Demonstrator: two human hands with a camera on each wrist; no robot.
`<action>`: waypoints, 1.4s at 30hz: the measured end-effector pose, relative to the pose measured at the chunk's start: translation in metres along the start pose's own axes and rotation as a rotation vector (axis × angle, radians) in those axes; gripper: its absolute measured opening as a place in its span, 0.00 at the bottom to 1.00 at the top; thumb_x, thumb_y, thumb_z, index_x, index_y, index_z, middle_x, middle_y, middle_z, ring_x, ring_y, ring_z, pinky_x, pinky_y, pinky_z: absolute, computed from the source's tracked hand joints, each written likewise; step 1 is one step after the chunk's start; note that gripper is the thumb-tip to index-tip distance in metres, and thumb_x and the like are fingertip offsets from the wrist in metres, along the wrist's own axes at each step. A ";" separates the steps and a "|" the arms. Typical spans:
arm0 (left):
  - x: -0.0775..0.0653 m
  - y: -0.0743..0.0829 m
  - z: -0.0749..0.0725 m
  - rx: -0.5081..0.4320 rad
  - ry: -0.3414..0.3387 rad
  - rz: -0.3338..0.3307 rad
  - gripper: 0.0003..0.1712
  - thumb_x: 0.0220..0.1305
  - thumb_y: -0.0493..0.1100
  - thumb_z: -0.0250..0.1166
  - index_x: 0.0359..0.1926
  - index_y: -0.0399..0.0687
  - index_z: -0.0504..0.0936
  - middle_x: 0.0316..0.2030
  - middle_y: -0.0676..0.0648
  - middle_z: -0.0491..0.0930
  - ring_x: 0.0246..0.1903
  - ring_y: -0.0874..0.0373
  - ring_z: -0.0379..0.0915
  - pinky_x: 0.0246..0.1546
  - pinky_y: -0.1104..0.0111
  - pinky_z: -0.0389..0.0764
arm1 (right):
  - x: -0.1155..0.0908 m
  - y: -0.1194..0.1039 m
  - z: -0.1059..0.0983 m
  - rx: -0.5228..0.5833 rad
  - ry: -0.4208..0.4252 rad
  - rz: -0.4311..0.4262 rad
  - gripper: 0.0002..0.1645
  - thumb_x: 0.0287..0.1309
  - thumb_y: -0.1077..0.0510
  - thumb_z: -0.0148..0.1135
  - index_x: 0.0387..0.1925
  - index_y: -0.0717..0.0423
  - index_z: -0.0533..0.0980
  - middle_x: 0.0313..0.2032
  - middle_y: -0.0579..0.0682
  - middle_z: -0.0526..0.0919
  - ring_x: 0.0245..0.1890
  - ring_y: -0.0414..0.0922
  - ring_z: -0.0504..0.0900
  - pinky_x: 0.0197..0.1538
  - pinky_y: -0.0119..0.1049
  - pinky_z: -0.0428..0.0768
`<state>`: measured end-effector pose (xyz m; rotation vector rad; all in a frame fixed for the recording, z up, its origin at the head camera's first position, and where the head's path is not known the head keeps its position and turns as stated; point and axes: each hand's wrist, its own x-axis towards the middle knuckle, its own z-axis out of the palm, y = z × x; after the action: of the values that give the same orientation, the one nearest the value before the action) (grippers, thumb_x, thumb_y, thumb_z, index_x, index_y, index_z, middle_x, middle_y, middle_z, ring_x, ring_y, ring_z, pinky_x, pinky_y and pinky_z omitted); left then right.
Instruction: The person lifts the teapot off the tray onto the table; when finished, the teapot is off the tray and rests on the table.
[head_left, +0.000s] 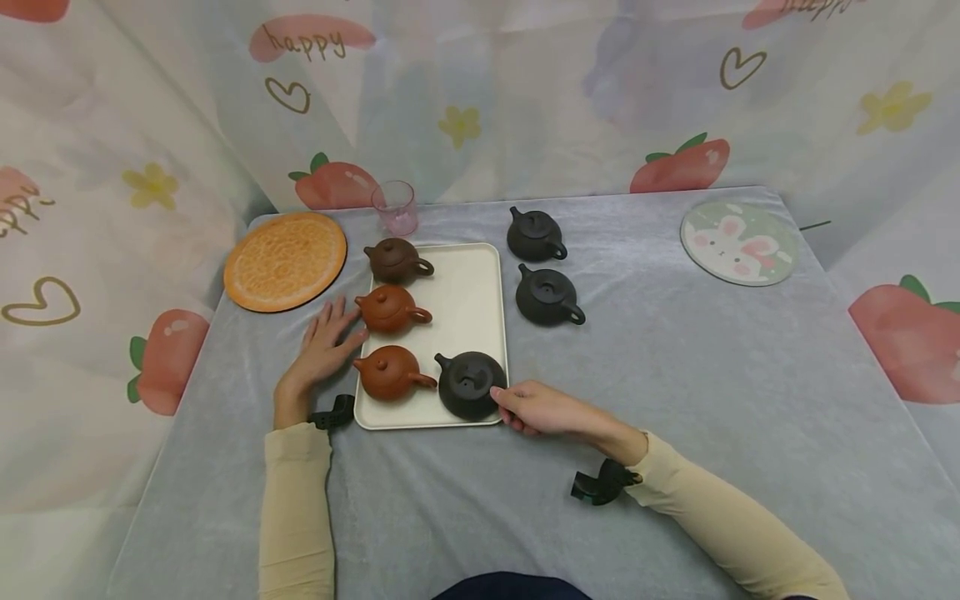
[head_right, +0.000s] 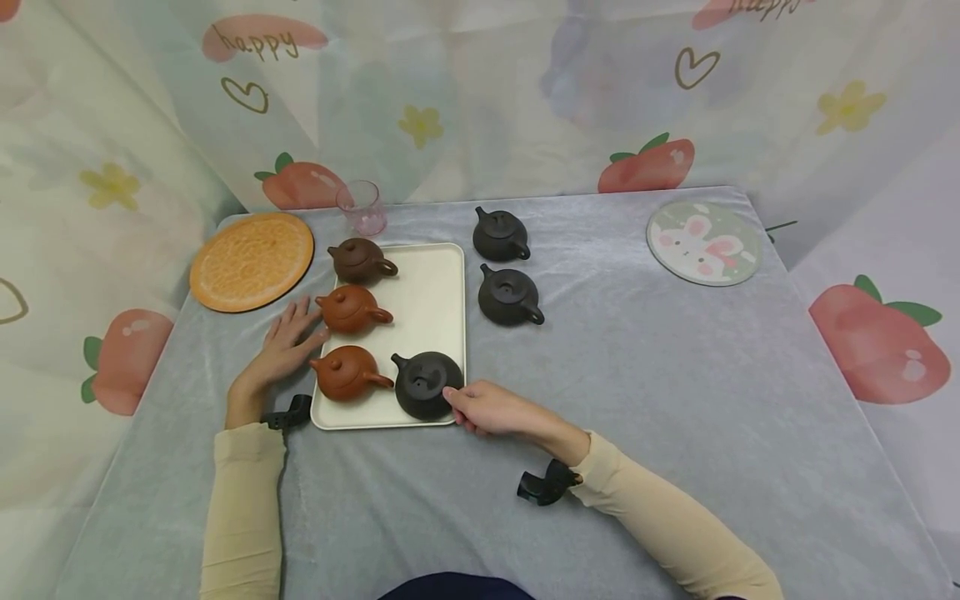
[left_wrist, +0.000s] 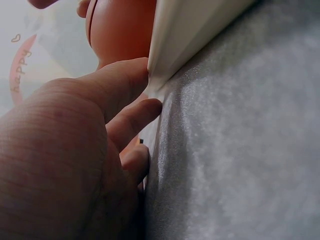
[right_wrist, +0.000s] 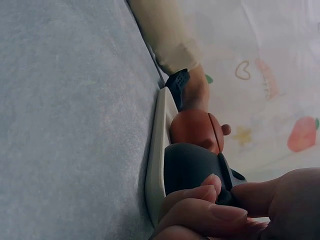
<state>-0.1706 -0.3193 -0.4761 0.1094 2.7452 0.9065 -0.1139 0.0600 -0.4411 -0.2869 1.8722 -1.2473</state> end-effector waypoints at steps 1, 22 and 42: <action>0.000 0.000 0.000 0.002 -0.001 -0.002 0.40 0.73 0.59 0.50 0.75 0.39 0.54 0.77 0.39 0.32 0.76 0.43 0.19 0.71 0.46 0.25 | 0.000 0.000 0.000 0.006 0.001 0.003 0.30 0.75 0.45 0.42 0.21 0.60 0.70 0.14 0.44 0.66 0.13 0.37 0.57 0.21 0.29 0.58; -0.001 -0.002 0.000 0.004 0.000 -0.010 0.40 0.73 0.59 0.50 0.75 0.40 0.54 0.77 0.40 0.32 0.76 0.42 0.19 0.71 0.46 0.25 | -0.001 0.001 0.006 -0.013 0.046 -0.083 0.30 0.77 0.47 0.39 0.20 0.59 0.65 0.13 0.41 0.59 0.13 0.36 0.56 0.18 0.28 0.56; -0.002 0.003 0.001 0.004 0.015 0.000 0.39 0.73 0.58 0.50 0.75 0.40 0.56 0.77 0.38 0.34 0.76 0.42 0.21 0.72 0.46 0.26 | -0.007 -0.001 0.001 -0.003 0.064 -0.100 0.29 0.77 0.46 0.37 0.20 0.55 0.62 0.15 0.42 0.59 0.14 0.37 0.56 0.19 0.29 0.57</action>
<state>-0.1684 -0.3171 -0.4746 0.1037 2.7608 0.9051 -0.1092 0.0633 -0.4366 -0.3494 1.9345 -1.3351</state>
